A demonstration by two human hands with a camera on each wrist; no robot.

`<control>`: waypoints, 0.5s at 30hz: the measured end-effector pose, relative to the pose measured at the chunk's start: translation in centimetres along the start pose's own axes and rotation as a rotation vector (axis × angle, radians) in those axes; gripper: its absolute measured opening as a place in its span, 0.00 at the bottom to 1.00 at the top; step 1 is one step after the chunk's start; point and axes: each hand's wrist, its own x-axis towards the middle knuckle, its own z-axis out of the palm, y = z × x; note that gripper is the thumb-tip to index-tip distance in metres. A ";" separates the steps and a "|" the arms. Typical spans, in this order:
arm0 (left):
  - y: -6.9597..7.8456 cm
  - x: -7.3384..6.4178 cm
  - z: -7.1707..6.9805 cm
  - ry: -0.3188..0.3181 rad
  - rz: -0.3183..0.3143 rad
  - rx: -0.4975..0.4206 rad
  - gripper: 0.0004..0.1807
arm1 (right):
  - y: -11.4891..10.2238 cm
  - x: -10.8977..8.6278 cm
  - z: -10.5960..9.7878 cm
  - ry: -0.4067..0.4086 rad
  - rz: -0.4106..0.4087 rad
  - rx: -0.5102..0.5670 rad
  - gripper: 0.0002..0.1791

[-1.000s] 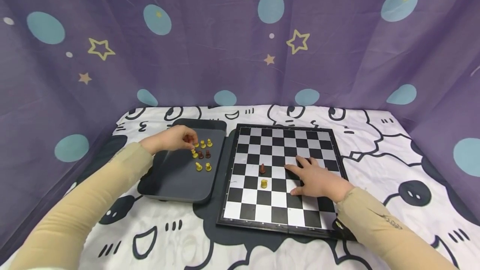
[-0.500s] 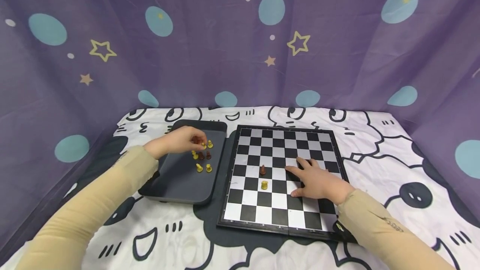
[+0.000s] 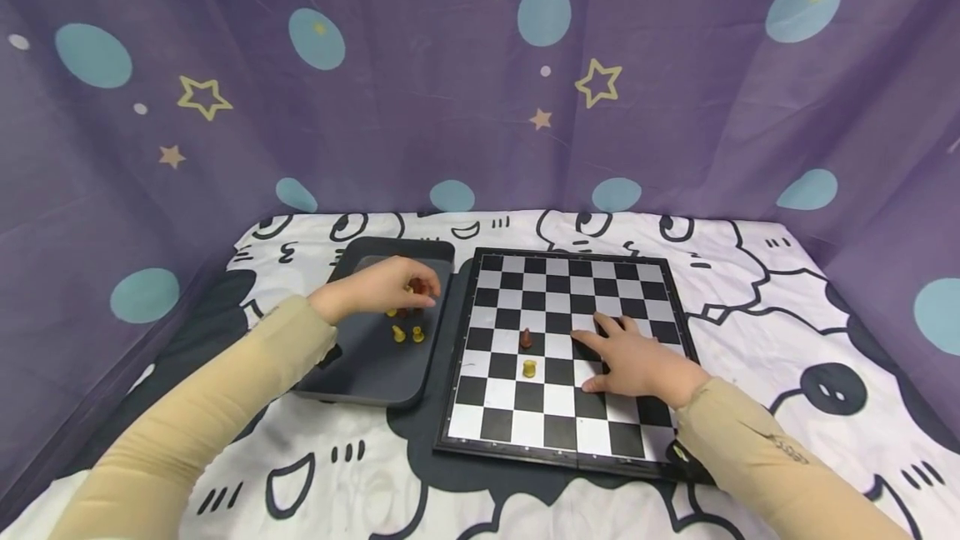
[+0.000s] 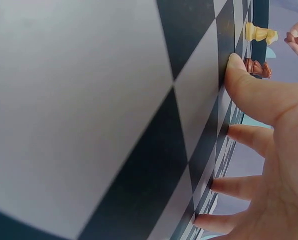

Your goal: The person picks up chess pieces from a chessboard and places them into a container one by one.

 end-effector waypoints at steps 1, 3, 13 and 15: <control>0.1 0.1 0.1 0.001 0.010 0.001 0.09 | 0.0 0.0 0.0 0.001 -0.001 0.000 0.42; 0.5 0.4 0.1 0.003 0.028 0.007 0.09 | 0.1 0.0 0.0 0.002 -0.002 0.001 0.43; 2.0 1.7 0.4 0.002 0.090 0.015 0.08 | 0.0 -0.1 0.0 -0.005 0.001 0.007 0.43; 2.4 2.0 0.4 0.001 0.103 0.012 0.07 | 0.0 -0.1 0.0 -0.004 0.001 0.007 0.43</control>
